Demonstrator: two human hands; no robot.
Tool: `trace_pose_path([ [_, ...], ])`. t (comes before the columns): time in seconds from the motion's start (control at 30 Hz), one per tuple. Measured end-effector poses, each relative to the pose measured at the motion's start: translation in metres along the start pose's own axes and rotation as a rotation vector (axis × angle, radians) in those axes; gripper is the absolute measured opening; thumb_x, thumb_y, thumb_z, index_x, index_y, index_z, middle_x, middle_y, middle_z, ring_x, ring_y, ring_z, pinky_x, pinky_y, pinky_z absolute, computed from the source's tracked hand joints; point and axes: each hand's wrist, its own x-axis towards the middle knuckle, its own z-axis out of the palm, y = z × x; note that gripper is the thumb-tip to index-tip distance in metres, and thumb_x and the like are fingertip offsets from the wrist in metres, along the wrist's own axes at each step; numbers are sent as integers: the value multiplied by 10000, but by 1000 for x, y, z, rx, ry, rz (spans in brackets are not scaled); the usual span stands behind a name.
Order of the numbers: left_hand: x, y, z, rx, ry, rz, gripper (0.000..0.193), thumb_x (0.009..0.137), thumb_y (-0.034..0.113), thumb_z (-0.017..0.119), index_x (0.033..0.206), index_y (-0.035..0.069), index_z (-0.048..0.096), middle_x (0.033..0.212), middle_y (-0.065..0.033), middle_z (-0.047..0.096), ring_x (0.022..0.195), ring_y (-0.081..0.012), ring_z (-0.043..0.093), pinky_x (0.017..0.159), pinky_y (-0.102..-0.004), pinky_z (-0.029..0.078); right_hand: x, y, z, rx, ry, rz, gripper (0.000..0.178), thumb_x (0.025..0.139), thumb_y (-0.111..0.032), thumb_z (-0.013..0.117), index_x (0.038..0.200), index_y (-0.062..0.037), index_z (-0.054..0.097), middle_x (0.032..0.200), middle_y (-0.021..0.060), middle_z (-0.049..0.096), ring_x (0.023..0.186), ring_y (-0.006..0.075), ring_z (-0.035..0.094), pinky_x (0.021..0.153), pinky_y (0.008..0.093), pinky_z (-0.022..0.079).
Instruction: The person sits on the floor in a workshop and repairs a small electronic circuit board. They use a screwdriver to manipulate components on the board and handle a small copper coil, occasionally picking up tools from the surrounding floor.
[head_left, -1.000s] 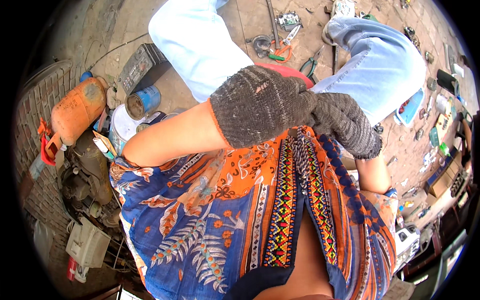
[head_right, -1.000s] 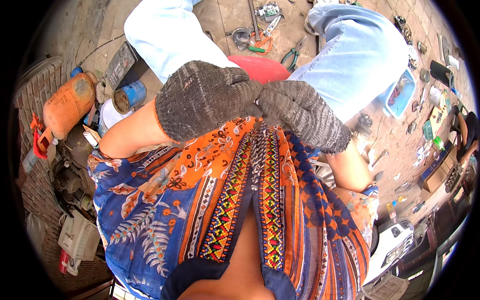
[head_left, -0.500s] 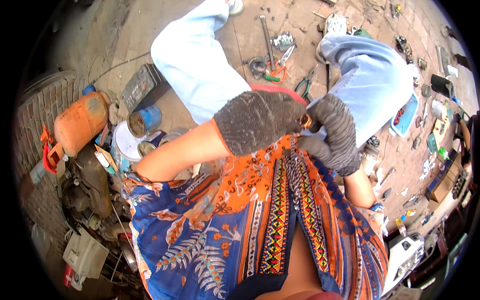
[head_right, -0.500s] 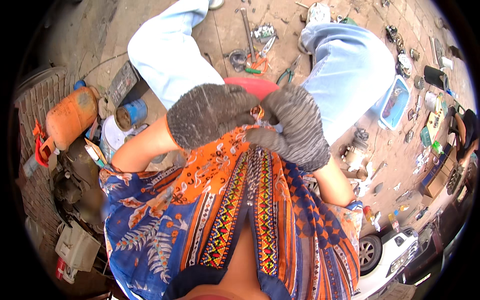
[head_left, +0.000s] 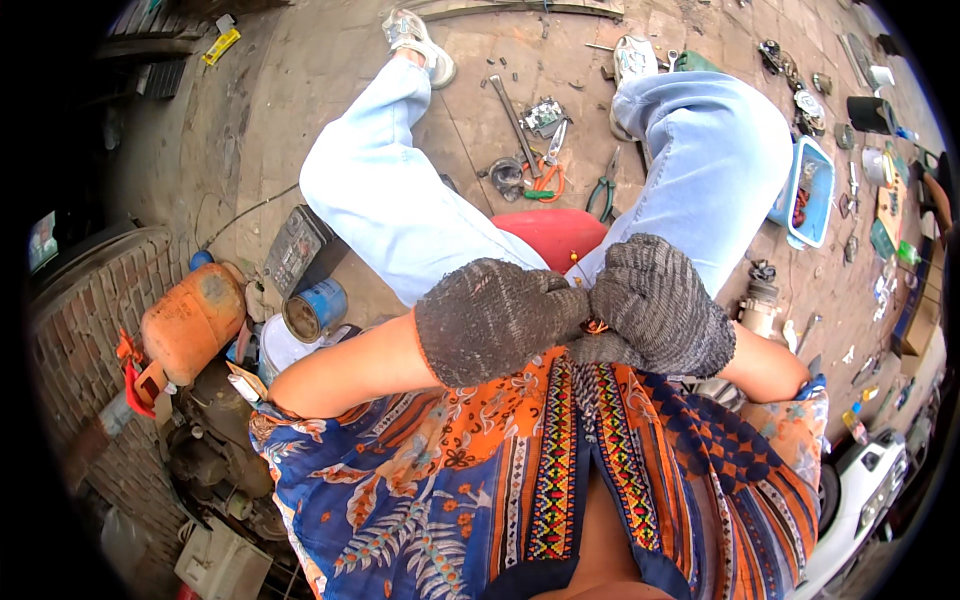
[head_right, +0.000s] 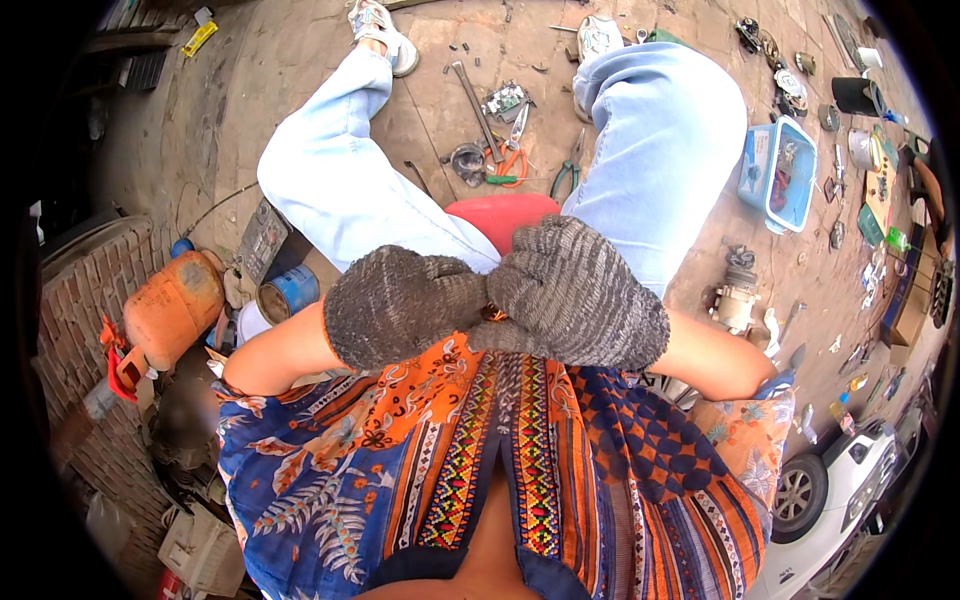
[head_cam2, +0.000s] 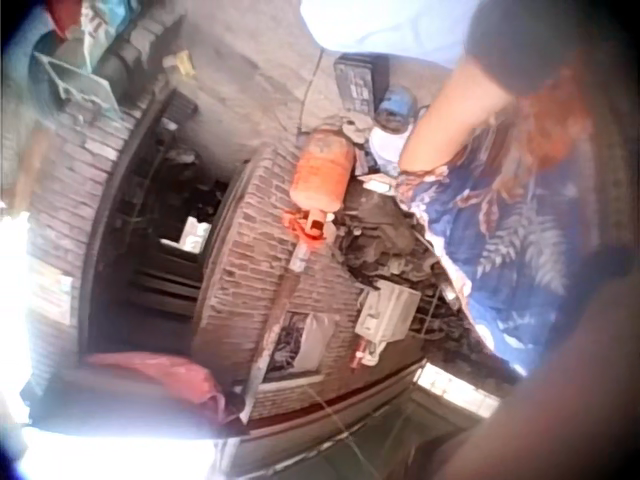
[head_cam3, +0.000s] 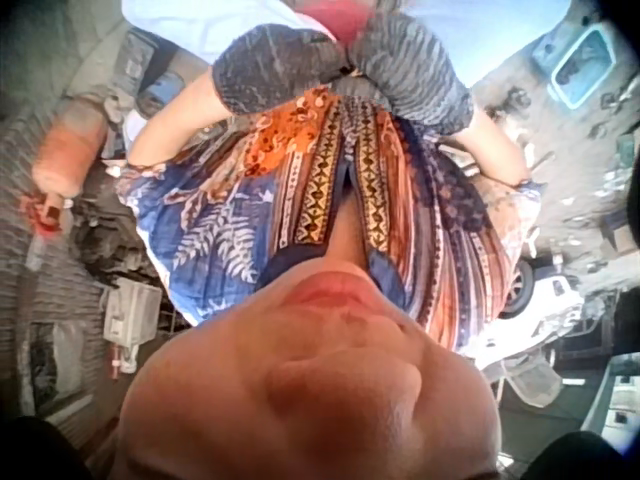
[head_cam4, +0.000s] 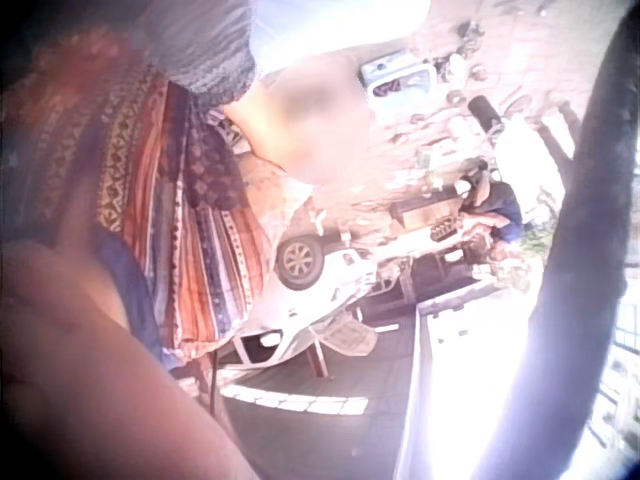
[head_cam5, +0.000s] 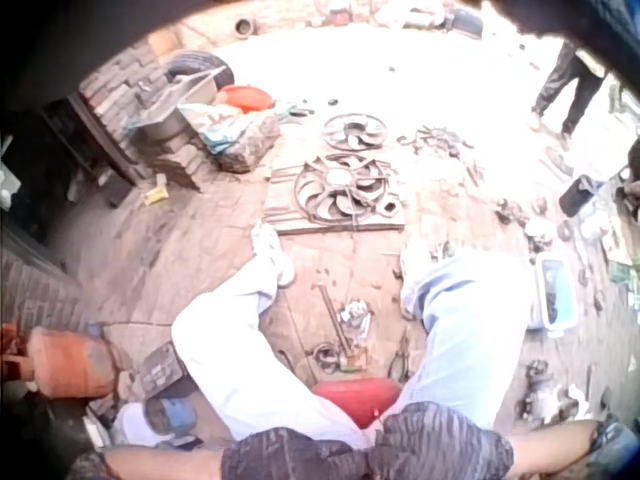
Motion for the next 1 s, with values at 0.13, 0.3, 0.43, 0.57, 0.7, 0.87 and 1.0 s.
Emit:
trace_pose_path([
  [0.13, -3, 4, 2, 154, -30, 89, 186, 845, 149, 489, 996, 64, 554, 766, -74, 588, 659, -220, 612, 519, -352, 457, -7, -5, -1, 16, 51, -36, 364, 667, -432, 726, 743, -95, 613, 751, 71, 571, 726, 266, 556, 634, 397, 419],
  [0.3, -14, 13, -2, 180, -51, 97, 230, 842, 146, 489, 1034, 52, 572, 764, -65, 592, 615, -207, 608, 476, -328, 443, -3, -20, 2, 20, 57, -65, 362, 686, -428, 720, 767, -91, 615, 738, 92, 575, 746, 274, 586, 648, 406, 449],
  [0.43, -8, -10, 14, 338, -234, -155, 285, 813, 159, 526, 1079, 70, 570, 673, -99, 567, 613, -244, 602, 489, -355, 452, 2, 3, 27, 177, -88, 147, 375, 759, -419, 674, 811, -55, 602, 750, 109, 584, 718, 295, 577, 643, 404, 446],
  [0.57, 5, -41, 10, 493, 153, -263, 242, 826, 205, 601, 1051, 116, 623, 728, -87, 612, 641, -255, 611, 544, -362, 467, 9, 30, 39, 491, 89, 462, 306, 826, -319, 657, 889, -32, 575, 727, 68, 560, 670, 202, 546, 621, 342, 440],
  [0.7, 3, -38, 7, 426, 371, -237, 262, 804, 248, 641, 1036, 129, 666, 839, -90, 661, 693, -257, 626, 593, -354, 490, 10, 33, 53, 613, 313, 521, 216, 827, -168, 669, 960, -23, 579, 758, 43, 565, 693, 118, 521, 659, 270, 447],
  [0.87, 9, -33, -1, 274, 360, -285, 299, 790, 218, 669, 1067, 106, 656, 869, -111, 666, 703, -280, 630, 617, -347, 494, 9, 29, 52, 606, 411, 531, 199, 821, -120, 665, 978, -23, 591, 793, 37, 589, 733, 120, 544, 684, 268, 460],
  [1.0, 8, -39, 4, 88, 452, -320, 292, 787, 186, 679, 1056, 74, 657, 884, -143, 668, 719, -286, 637, 633, -331, 495, 12, 25, 47, 676, 470, 578, 194, 822, -106, 658, 989, -24, 603, 805, 44, 601, 750, 148, 568, 685, 280, 469],
])
